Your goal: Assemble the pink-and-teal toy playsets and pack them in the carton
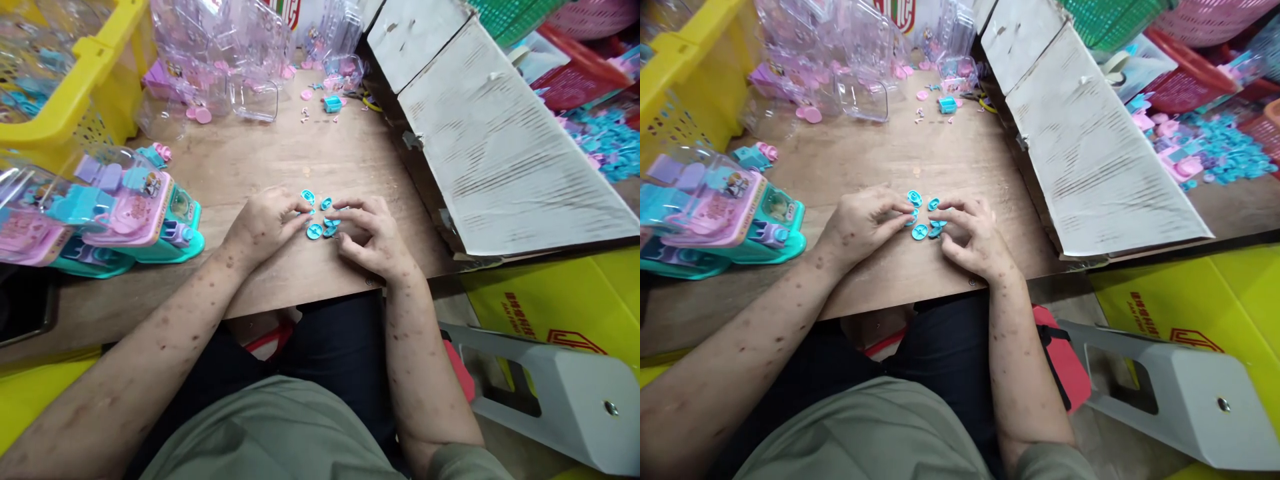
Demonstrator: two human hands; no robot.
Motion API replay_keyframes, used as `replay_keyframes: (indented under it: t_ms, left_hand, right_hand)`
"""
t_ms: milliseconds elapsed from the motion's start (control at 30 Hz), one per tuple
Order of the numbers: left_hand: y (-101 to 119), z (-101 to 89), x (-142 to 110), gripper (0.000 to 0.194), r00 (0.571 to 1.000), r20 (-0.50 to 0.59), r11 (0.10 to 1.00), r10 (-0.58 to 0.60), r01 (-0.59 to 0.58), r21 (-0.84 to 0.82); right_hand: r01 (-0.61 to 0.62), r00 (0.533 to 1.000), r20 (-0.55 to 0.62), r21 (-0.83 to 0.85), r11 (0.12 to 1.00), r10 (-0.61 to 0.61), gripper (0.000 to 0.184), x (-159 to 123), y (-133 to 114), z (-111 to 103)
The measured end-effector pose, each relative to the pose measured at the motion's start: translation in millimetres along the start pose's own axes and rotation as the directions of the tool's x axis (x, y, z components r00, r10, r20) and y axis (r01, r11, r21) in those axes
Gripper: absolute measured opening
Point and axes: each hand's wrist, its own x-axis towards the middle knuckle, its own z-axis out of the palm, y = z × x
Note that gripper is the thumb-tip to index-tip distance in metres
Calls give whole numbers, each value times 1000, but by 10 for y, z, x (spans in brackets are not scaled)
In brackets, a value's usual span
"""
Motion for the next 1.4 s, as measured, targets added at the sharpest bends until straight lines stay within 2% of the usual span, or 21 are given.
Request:
replay_keyframes:
  t_ms: [100,233,333,433,500,600,767,900,1000,1133,1200,1267,1400]
  left_hand:
    - [-13,-37,3,13,999,-32,999,-36,37,6]
    - [-42,-5,36,11,999,17,999,-35,34,36]
    - [-56,15,42,10,998,42,997,-44,42,62]
    - [-63,6,31,10,996,67,995,-64,58,86]
    - [-65,-2,26,8,995,86,994,-55,46,94]
    - [-63,1,30,10,994,104,994,-33,21,106]
    - [-51,21,42,11,991,122,992,-45,31,119]
    - [-33,15,20,8,989,110,988,-98,84,130]
    - [7,-26,-7,7,990,72,981,-121,108,160]
    - [111,-84,54,24,993,2,976,-117,115,186]
    - [152,-53,164,27,993,41,971,-108,97,220]
    - [154,37,324,25,987,135,964,-90,52,261]
    - [27,250,683,18,952,291,957,-94,6,290]
  right_hand:
    - [-13,998,55,-45,999,16,23,-1,0,0]
    - [-39,998,52,-27,999,41,13,8,32,13]
    - [-111,992,-48,44,993,113,12,7,28,-6]
    - [-252,948,-166,124,960,271,20,30,0,-58]
    - [-290,927,-191,182,940,323,21,72,-11,-96]
    - [-261,946,-135,223,939,295,16,153,1,-131]
    - [-232,972,3,183,955,235,15,232,50,-119]
    - [-223,975,10,126,967,224,15,227,90,-91]
    - [-185,982,-1,164,969,188,12,203,138,-65]
    - [-98,993,-37,230,968,110,4,176,236,-14]
    - [-32,997,-65,241,970,49,4,167,286,11]
    - [5,996,-82,235,972,15,5,158,327,31]
    - [-17,995,-89,226,974,38,2,136,371,43]
